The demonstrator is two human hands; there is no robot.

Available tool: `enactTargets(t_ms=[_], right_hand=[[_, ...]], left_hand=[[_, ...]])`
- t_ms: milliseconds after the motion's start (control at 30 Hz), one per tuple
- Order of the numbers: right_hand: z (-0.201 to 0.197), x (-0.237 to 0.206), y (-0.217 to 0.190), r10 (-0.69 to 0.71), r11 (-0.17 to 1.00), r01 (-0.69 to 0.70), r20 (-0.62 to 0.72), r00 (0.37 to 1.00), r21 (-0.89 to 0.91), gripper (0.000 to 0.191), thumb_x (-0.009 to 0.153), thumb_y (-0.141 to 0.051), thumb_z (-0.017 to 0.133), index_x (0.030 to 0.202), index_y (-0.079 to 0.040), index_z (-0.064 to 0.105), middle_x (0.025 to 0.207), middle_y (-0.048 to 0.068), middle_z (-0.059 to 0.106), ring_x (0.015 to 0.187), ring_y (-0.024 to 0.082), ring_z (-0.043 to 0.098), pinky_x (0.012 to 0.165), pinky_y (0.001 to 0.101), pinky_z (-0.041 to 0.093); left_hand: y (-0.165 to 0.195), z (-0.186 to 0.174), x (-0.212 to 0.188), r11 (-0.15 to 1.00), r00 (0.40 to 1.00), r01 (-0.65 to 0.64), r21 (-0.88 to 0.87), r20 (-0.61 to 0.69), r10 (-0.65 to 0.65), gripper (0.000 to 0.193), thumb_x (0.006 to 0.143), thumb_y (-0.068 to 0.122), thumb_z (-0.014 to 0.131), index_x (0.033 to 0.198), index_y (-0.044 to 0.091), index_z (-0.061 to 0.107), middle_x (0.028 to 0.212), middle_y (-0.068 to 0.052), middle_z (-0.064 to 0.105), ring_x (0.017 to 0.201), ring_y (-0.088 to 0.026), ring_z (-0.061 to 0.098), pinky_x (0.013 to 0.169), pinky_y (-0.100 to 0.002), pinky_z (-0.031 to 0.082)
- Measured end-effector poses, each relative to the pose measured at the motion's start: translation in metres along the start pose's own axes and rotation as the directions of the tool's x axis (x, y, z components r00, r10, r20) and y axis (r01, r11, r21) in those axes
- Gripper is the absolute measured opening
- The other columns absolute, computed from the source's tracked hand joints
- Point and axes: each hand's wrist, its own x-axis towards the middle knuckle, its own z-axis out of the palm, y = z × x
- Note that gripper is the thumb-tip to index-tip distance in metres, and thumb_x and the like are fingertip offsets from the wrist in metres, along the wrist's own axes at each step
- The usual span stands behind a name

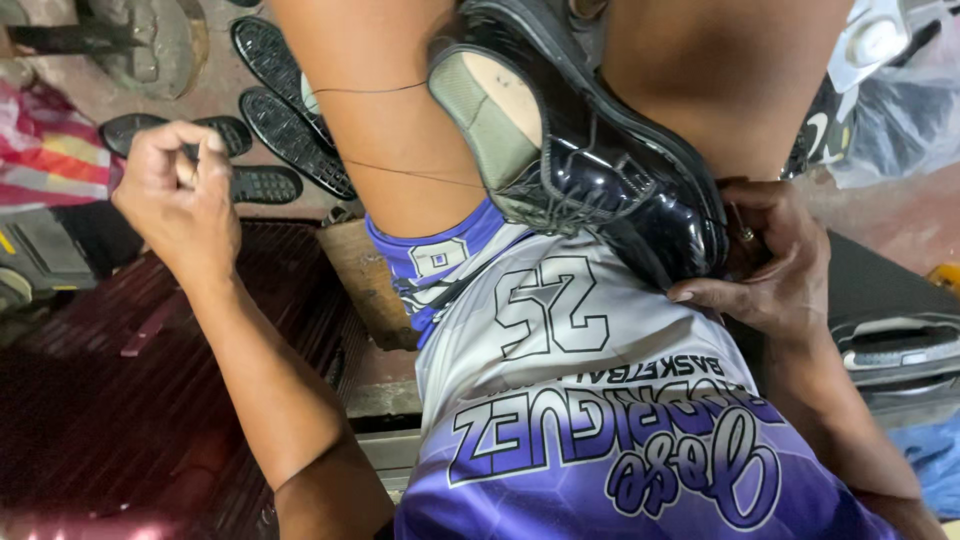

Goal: The person sits with a black dress shoe held on their lap and hand-stitches the shoe's upper edge using a needle and thread. They pull the needle through the leather repeatedly, tension the thread, and reposition the shoe while sewing along the seam.

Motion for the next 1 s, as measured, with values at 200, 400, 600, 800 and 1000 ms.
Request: enactTargets(t_ms=[200,400,600,800,1000], right_hand=[[-0.003,0.0,0.005,-0.022,1.0,0.022,-0.001,1.0,0.022,0.085,0.066,-0.033,0.096,0.131,0.003,0.054,0.115,0.008,0.068,0.106,0.009,0.063,0.095,0.0213,0.05],[-0.008,-0.003,0.013,-0.022,0.998,0.022,0.001,1.0,-0.052,0.085,0.065,-0.03,0.097,0.132,0.002,0.055,0.111,0.006,0.065,0.099,0.008,0.056,0.091,0.0194,0.047],[-0.005,0.004,0.005,-0.067,0.997,0.066,0.024,0.998,0.03,0.085,0.068,-0.03,0.094,0.134,0.005,0.053,0.124,0.013,0.068,0.113,0.011,0.065,0.099,0.0248,0.054],[-0.009,0.007,-0.002,-0.061,0.993,0.055,0.051,0.997,0.103,0.083,0.069,-0.028,0.095,0.132,0.004,0.052,0.123,0.016,0.067,0.113,0.016,0.067,0.1,0.0294,0.056],[-0.027,0.005,0.007,-0.044,0.991,0.056,0.098,0.994,-0.119,0.085,0.061,-0.038,0.098,0.126,0.0,0.057,0.094,0.006,0.074,0.075,0.008,0.067,0.061,0.0236,0.047]], left_hand=[[0.038,0.008,0.003,0.8,0.945,-0.284,0.529,0.011,0.328,0.044,0.081,-0.015,0.068,0.124,-0.007,0.06,0.124,-0.02,0.056,0.104,-0.029,0.059,0.089,-0.039,0.051],[0.136,0.07,-0.053,0.885,0.874,-0.46,0.071,0.211,0.438,0.035,0.097,0.008,0.065,0.131,0.003,0.059,0.121,-0.016,0.067,0.11,-0.032,0.069,0.097,-0.037,0.056],[0.121,0.093,-0.066,0.918,0.882,-0.394,0.055,0.304,0.361,0.011,0.098,0.015,0.078,0.103,0.007,0.073,0.095,-0.012,0.07,0.088,-0.031,0.067,0.076,-0.04,0.056],[0.064,0.031,-0.034,0.914,0.935,-0.339,0.224,0.191,0.3,0.014,0.109,0.01,0.066,0.1,0.002,0.073,0.088,-0.014,0.068,0.079,-0.026,0.066,0.075,-0.036,0.051],[0.099,0.038,0.002,0.613,0.927,-0.241,0.752,-0.01,0.376,0.034,0.105,0.026,0.071,0.102,-0.007,0.065,0.092,-0.019,0.065,0.079,-0.028,0.06,0.07,-0.041,0.05]])
